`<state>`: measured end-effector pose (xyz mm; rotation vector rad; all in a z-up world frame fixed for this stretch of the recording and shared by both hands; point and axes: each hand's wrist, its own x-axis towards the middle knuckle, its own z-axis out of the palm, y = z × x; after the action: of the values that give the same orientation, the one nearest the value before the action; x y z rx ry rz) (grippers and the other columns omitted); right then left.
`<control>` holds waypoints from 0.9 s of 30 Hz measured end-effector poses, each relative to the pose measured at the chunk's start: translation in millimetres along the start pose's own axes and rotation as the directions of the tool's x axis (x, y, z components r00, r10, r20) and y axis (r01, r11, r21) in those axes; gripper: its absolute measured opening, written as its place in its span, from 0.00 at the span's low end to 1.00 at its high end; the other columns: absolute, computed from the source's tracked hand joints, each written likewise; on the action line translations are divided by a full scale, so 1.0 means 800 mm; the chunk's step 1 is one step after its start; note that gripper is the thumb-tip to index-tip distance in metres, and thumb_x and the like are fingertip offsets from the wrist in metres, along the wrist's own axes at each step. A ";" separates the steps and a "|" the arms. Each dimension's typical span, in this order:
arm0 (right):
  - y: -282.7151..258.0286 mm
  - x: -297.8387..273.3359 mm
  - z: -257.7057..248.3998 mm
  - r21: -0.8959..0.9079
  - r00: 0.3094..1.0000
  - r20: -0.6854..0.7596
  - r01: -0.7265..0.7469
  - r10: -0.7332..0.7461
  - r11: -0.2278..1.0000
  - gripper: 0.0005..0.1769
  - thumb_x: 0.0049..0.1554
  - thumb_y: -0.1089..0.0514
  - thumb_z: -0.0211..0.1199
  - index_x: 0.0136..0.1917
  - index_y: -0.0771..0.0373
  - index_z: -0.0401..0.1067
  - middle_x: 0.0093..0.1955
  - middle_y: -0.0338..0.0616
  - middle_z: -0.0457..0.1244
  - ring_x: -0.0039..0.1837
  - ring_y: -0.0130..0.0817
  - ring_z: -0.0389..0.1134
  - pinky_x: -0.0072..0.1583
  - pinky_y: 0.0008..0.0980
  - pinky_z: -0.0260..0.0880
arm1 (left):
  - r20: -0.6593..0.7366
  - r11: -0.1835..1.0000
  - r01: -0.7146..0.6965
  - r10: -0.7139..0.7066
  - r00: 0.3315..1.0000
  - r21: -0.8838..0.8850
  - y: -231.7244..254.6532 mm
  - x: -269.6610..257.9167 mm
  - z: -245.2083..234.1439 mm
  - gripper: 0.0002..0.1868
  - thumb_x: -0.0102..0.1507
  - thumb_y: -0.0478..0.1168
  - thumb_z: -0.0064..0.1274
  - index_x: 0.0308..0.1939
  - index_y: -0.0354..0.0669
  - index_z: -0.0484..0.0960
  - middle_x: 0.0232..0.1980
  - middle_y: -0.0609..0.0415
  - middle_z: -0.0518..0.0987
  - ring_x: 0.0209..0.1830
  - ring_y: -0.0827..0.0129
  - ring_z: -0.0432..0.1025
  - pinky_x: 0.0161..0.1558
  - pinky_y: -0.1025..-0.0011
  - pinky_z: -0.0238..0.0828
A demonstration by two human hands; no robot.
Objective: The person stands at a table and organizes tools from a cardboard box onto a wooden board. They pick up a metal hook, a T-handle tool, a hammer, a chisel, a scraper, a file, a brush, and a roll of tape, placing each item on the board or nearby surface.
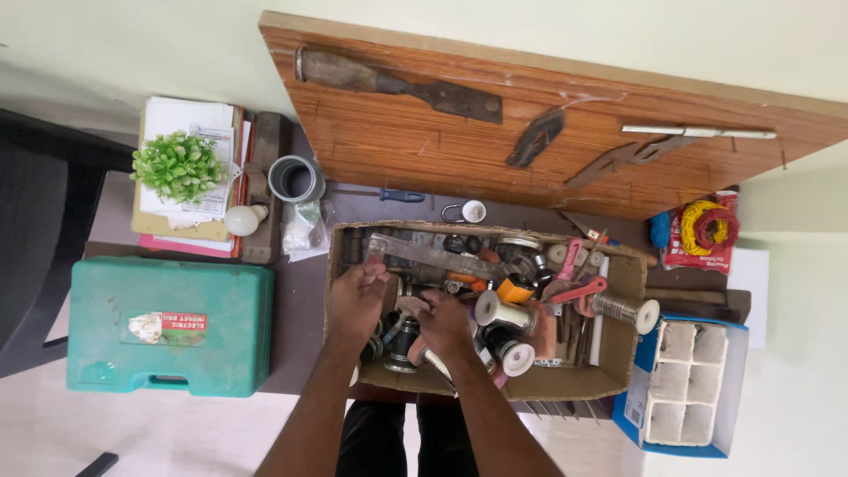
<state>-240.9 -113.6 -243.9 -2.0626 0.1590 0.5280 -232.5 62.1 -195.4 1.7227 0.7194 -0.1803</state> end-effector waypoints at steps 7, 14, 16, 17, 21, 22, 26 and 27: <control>-0.085 -0.007 -0.013 -0.374 0.990 0.082 -0.076 0.115 0.924 0.06 0.57 0.59 0.65 0.48 0.57 0.80 0.46 0.47 0.72 0.47 0.43 0.75 0.52 0.41 0.72 | -0.007 0.996 0.077 -0.077 0.997 0.032 -0.001 0.003 -0.007 0.12 0.63 0.34 0.57 0.50 0.36 0.84 0.46 0.52 0.87 0.45 0.70 0.81 0.49 0.72 0.77; -0.122 0.001 -0.043 -0.290 0.959 -0.067 0.246 -0.276 0.925 0.06 0.55 0.66 0.63 0.46 0.63 0.79 0.45 0.50 0.68 0.50 0.50 0.71 0.54 0.45 0.70 | 0.059 0.992 0.087 -0.093 0.994 0.088 0.024 -0.009 -0.009 0.15 0.62 0.31 0.54 0.53 0.37 0.84 0.49 0.53 0.87 0.48 0.74 0.81 0.53 0.75 0.76; -0.131 0.011 -0.050 -0.219 0.937 -0.131 0.293 -0.325 0.931 0.06 0.57 0.64 0.63 0.47 0.66 0.77 0.45 0.51 0.68 0.49 0.50 0.71 0.53 0.45 0.70 | 0.069 0.997 0.072 -0.070 0.995 -0.033 0.027 -0.011 -0.003 0.16 0.62 0.30 0.55 0.55 0.37 0.82 0.48 0.53 0.86 0.47 0.74 0.81 0.51 0.77 0.77; -0.136 0.017 -0.052 -0.177 0.928 -0.151 0.315 -0.342 0.933 0.06 0.57 0.64 0.63 0.48 0.66 0.77 0.46 0.52 0.69 0.49 0.50 0.71 0.53 0.44 0.71 | 0.072 0.994 0.064 -0.057 0.996 -0.093 0.028 -0.011 -0.001 0.17 0.62 0.30 0.55 0.56 0.37 0.82 0.48 0.52 0.86 0.46 0.75 0.81 0.50 0.78 0.78; -0.153 0.037 -0.054 -0.094 0.897 -0.219 0.372 -0.384 0.923 0.07 0.60 0.61 0.62 0.49 0.68 0.76 0.47 0.53 0.70 0.48 0.47 0.72 0.52 0.41 0.71 | 0.084 0.972 0.093 -0.077 0.994 -0.214 0.027 -0.008 -0.007 0.18 0.63 0.32 0.58 0.58 0.36 0.81 0.45 0.50 0.85 0.40 0.74 0.77 0.41 0.76 0.75; -0.156 0.040 -0.054 -0.094 0.893 -0.229 0.377 -0.388 0.922 0.08 0.61 0.61 0.62 0.49 0.68 0.76 0.47 0.54 0.70 0.48 0.45 0.72 0.52 0.40 0.70 | 0.046 0.979 0.004 0.006 0.999 -0.204 0.028 -0.005 -0.012 0.19 0.62 0.30 0.58 0.58 0.34 0.82 0.44 0.50 0.85 0.41 0.75 0.77 0.42 0.78 0.75; -0.171 0.045 -0.040 0.058 0.944 -0.173 0.295 -0.281 0.954 0.10 0.62 0.58 0.61 0.49 0.68 0.75 0.41 0.50 0.70 0.42 0.35 0.71 0.48 0.35 0.71 | -0.008 0.952 0.064 -0.070 0.998 -0.299 0.027 -0.012 -0.034 0.26 0.58 0.27 0.61 0.61 0.31 0.76 0.42 0.46 0.85 0.36 0.72 0.77 0.36 0.76 0.72; -0.175 0.046 -0.036 0.079 0.960 -0.148 0.250 -0.236 0.965 0.10 0.62 0.58 0.61 0.49 0.69 0.76 0.40 0.49 0.70 0.41 0.33 0.70 0.48 0.34 0.70 | -0.016 0.944 0.074 -0.084 0.996 -0.323 0.028 -0.014 -0.040 0.26 0.58 0.26 0.61 0.60 0.31 0.77 0.43 0.46 0.85 0.37 0.72 0.78 0.37 0.76 0.74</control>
<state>-154.4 -60.8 -136.4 -1.9876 0.0098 0.2227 -237.3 85.0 -162.0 1.3881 0.7942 -0.0860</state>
